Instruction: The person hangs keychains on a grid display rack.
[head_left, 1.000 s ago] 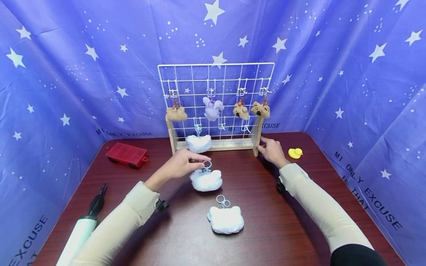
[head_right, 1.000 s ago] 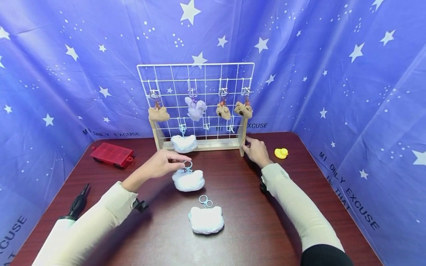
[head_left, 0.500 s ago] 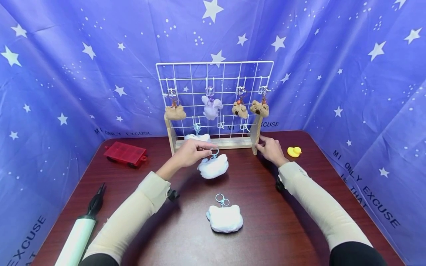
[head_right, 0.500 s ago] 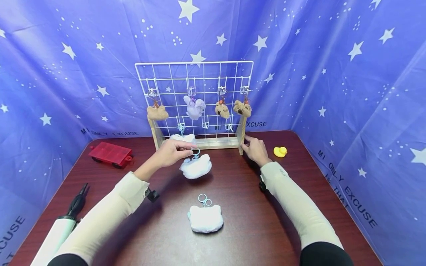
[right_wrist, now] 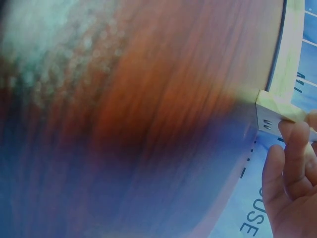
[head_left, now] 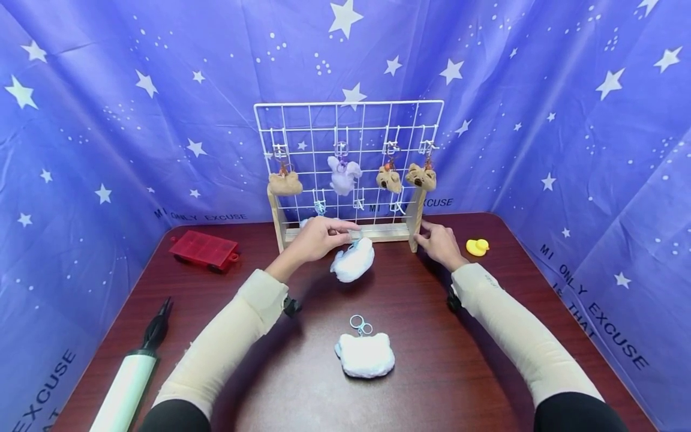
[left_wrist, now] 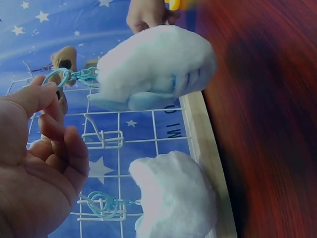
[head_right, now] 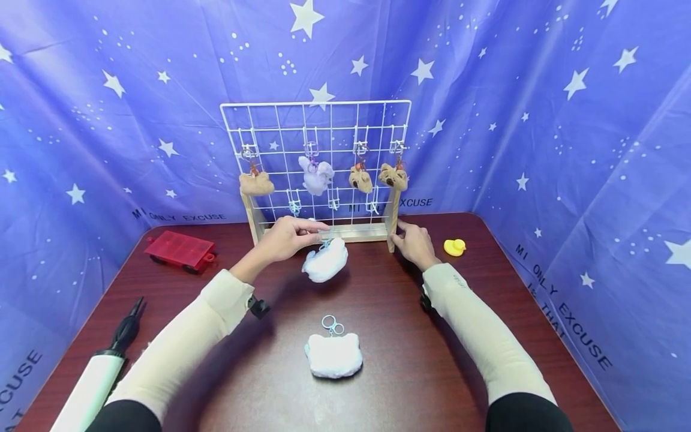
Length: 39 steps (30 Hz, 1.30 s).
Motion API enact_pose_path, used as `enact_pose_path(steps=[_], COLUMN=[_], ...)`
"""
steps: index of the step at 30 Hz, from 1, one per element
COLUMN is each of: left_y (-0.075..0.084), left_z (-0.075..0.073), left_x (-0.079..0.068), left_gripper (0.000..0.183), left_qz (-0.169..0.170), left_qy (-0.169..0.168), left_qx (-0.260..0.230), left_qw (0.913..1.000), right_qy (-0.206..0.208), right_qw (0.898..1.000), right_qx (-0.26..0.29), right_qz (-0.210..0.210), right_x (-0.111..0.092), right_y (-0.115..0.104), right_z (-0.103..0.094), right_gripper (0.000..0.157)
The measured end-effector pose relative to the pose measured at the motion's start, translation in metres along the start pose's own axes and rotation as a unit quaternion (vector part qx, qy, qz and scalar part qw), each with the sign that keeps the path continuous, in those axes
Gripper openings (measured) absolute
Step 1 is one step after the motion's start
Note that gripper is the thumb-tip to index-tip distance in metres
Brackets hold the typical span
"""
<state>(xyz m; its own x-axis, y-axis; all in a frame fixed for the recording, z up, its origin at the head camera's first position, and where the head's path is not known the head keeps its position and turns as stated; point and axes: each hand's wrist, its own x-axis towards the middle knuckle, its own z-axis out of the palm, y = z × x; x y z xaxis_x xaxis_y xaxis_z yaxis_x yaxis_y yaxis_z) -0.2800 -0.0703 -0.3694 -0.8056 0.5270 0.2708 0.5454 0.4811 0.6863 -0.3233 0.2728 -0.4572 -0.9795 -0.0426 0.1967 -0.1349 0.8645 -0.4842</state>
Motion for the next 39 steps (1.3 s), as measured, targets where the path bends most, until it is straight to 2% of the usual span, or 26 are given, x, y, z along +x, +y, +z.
enact_pose_path(steps=[7, 16, 21, 32, 39], left_y=[-0.002, -0.003, -0.004, -0.009, -0.012], left_z=[0.005, 0.011, 0.014, 0.016, 0.02], left_x=[0.008, 0.025, 0.035, 0.045, 0.048], left_gripper=[0.026, 0.024, 0.026, 0.025, 0.026], left_qz=[-0.005, 0.006, -0.001, -0.018, -0.038], left_qy=[0.013, 0.034, 0.042, 0.075, 0.097], left_qx=[0.003, -0.005, -0.009, 0.014, -0.004], left_qw=[0.9999, 0.9994, 0.9991, 0.9969, 0.9946], right_qy=[-0.01, -0.002, 0.005, 0.007, 0.009], right_qw=[1.0, 1.0, 1.0, 1.0, 1.0], right_qx=[-0.002, -0.001, -0.002, -0.001, 0.002], right_qz=[0.008, 0.004, 0.001, 0.004, -0.006], right_x=[0.0, -0.001, -0.001, 0.001, 0.0], right_y=[-0.001, 0.001, 0.0, -0.001, -0.001], right_z=[0.0, -0.001, -0.001, -0.002, 0.0], right_gripper=[0.054, 0.054, 0.053, 0.053, 0.051])
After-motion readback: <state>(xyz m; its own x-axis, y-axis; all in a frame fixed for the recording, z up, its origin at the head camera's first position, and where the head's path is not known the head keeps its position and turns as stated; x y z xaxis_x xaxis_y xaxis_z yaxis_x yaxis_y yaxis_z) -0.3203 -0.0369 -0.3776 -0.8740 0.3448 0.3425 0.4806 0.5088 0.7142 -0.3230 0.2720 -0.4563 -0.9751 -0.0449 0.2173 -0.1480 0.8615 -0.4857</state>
